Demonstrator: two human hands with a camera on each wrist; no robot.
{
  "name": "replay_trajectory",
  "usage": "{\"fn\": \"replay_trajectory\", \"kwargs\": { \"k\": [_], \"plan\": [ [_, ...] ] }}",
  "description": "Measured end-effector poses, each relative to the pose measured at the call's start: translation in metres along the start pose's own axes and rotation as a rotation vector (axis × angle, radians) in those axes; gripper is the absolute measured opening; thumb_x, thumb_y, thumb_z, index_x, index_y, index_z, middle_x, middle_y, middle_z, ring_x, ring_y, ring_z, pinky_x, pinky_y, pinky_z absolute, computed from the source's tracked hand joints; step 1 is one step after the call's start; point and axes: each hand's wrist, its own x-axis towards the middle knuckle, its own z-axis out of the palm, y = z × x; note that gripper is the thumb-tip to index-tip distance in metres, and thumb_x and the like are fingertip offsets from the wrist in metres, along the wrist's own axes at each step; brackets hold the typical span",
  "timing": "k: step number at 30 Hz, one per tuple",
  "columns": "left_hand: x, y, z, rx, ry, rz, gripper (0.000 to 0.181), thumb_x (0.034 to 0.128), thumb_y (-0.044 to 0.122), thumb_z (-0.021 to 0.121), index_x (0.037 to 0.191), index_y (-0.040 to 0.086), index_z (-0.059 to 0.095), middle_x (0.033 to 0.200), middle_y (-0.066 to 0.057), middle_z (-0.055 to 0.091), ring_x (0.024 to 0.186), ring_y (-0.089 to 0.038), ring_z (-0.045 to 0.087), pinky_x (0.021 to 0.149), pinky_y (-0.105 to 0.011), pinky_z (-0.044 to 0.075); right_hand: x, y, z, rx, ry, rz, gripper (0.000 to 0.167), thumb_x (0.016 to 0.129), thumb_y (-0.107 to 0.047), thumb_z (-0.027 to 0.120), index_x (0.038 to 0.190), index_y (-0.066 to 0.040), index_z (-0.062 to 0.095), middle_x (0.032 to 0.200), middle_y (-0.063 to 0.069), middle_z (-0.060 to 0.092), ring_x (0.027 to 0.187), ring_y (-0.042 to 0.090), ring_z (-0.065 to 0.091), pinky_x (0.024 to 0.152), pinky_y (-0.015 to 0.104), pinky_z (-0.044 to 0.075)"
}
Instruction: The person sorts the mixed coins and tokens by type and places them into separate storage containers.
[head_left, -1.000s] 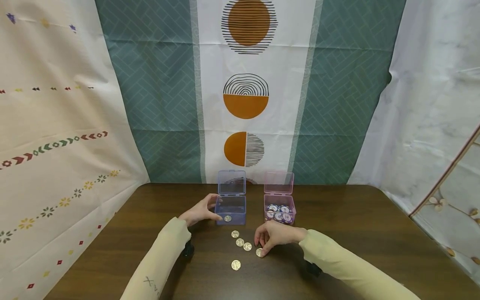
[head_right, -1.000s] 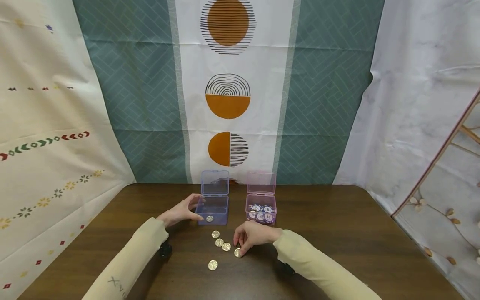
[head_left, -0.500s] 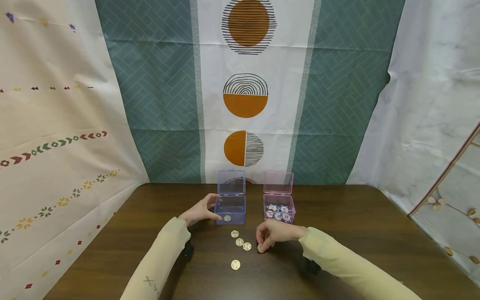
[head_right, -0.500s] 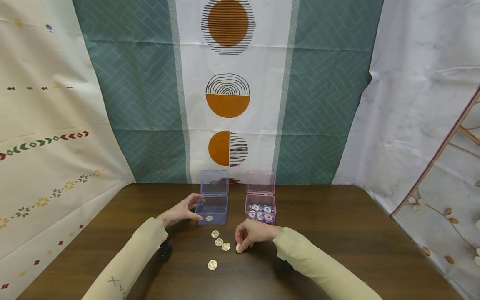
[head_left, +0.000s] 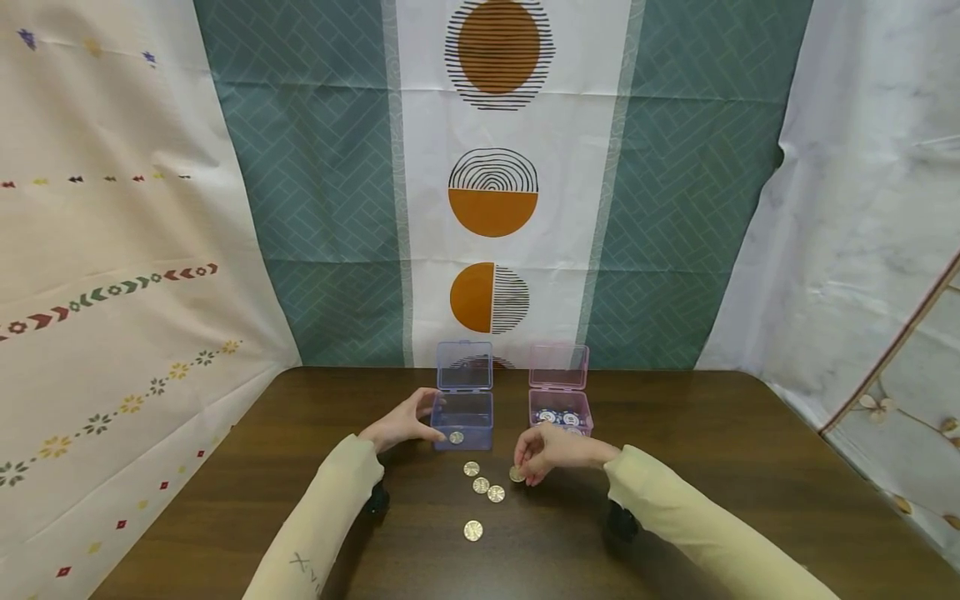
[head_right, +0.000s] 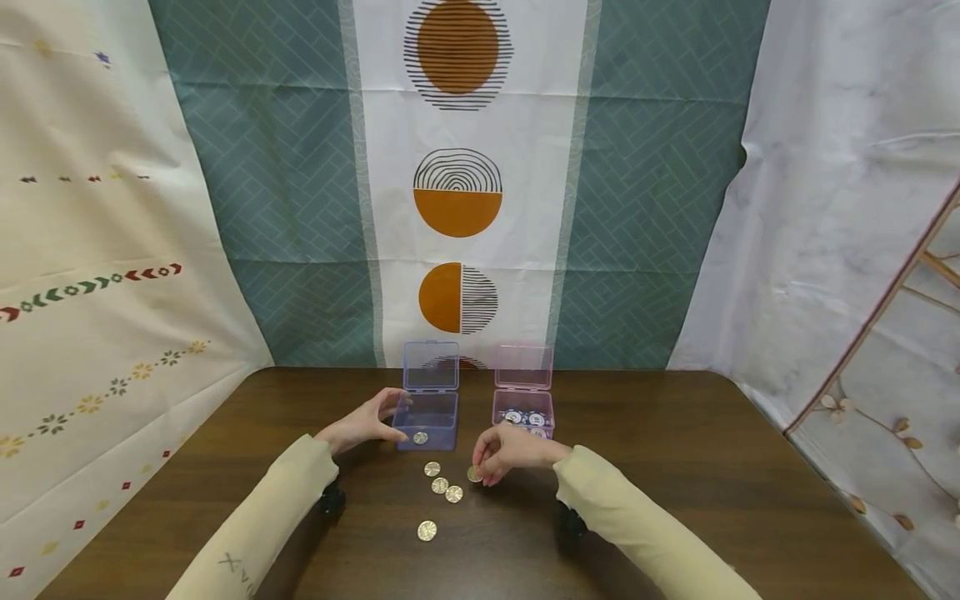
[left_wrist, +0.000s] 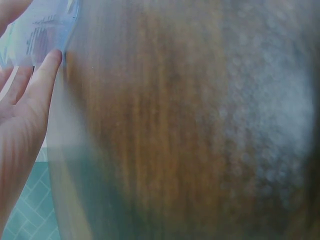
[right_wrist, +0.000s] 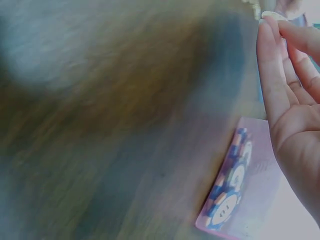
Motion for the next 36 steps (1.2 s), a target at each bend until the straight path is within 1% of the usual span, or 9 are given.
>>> {"fn": "replay_trajectory", "kwargs": {
  "k": [5,10,13,16,19,23,27,33,36],
  "plan": [
    [0.010,-0.019,-0.001,0.016,0.026,0.017,0.079,0.0694,0.004,0.077,0.132,0.002,0.028,0.135,-0.019,0.034,0.125,-0.037,0.027,0.096,-0.049,0.027,0.004,-0.006,-0.002,0.042,0.088,0.007,0.009,0.081,0.005,0.060,0.088,0.009,0.058,0.079,0.018,0.061,0.068,0.025,0.062,0.067,0.044,0.050],
    [0.011,-0.020,-0.001,0.030,0.027,0.017,0.081,0.0688,0.005,0.078,0.132,0.001,0.028,0.135,-0.019,0.034,0.125,-0.038,0.027,0.096,-0.049,0.027,0.007,-0.011,-0.006,0.117,0.151,-0.020,0.012,0.082,0.004,0.060,0.092,0.010,0.058,0.081,0.018,0.061,0.071,0.026,0.062,0.070,0.045,0.049],
    [0.011,-0.021,-0.002,0.027,0.022,0.015,0.080,0.0685,0.006,0.078,0.131,0.002,0.028,0.135,-0.019,0.034,0.125,-0.038,0.027,0.096,-0.049,0.027,0.008,-0.011,-0.009,0.168,0.190,-0.027,0.014,0.083,0.004,0.059,0.095,0.011,0.057,0.083,0.019,0.061,0.073,0.027,0.062,0.073,0.049,0.046],
    [0.011,-0.022,-0.002,0.023,0.015,0.021,0.079,0.0691,0.006,0.078,0.131,0.001,0.029,0.134,-0.019,0.034,0.125,-0.038,0.027,0.096,-0.049,0.026,0.009,-0.012,-0.012,0.181,0.229,-0.038,0.016,0.083,0.003,0.060,0.096,0.012,0.056,0.085,0.021,0.060,0.076,0.030,0.062,0.075,0.053,0.043],
    [0.010,-0.021,-0.002,0.018,0.012,0.019,0.078,0.0699,0.005,0.077,0.131,0.002,0.028,0.134,-0.019,0.034,0.125,-0.038,0.027,0.096,-0.050,0.026,0.011,-0.012,-0.014,0.189,0.258,-0.053,0.018,0.083,0.000,0.061,0.097,0.012,0.056,0.087,0.021,0.060,0.078,0.033,0.062,0.076,0.055,0.041],
    [0.009,-0.020,-0.002,0.011,0.010,0.015,0.078,0.0701,0.004,0.076,0.131,0.002,0.027,0.135,-0.020,0.033,0.126,-0.039,0.025,0.096,-0.051,0.026,0.014,-0.013,-0.015,0.226,0.280,-0.073,0.019,0.084,0.001,0.059,0.098,0.013,0.054,0.087,0.021,0.060,0.077,0.032,0.062,0.076,0.055,0.041],
    [0.010,-0.019,-0.002,0.012,0.001,0.015,0.080,0.0693,0.006,0.078,0.131,0.002,0.027,0.135,-0.020,0.032,0.126,-0.039,0.025,0.095,-0.051,0.028,0.016,-0.013,-0.015,0.267,0.323,-0.077,0.019,0.084,0.002,0.058,0.098,0.014,0.053,0.087,0.019,0.060,0.076,0.030,0.062,0.076,0.053,0.043],
    [0.011,-0.019,-0.004,0.011,-0.006,0.028,0.080,0.0690,0.006,0.078,0.131,0.002,0.027,0.134,-0.019,0.033,0.125,-0.039,0.026,0.094,-0.050,0.030,0.024,-0.014,-0.013,0.316,0.386,-0.087,0.018,0.086,0.002,0.056,0.100,0.012,0.052,0.087,0.015,0.059,0.076,0.026,0.062,0.076,0.044,0.047],
    [0.011,-0.019,-0.004,0.009,-0.008,0.020,0.080,0.0692,0.005,0.077,0.131,0.002,0.027,0.134,-0.019,0.033,0.126,-0.038,0.025,0.095,-0.050,0.028,0.029,-0.015,-0.012,0.354,0.411,-0.089,0.019,0.085,0.002,0.057,0.100,0.012,0.052,0.087,0.016,0.059,0.077,0.025,0.062,0.078,0.043,0.045]
  ]
}}
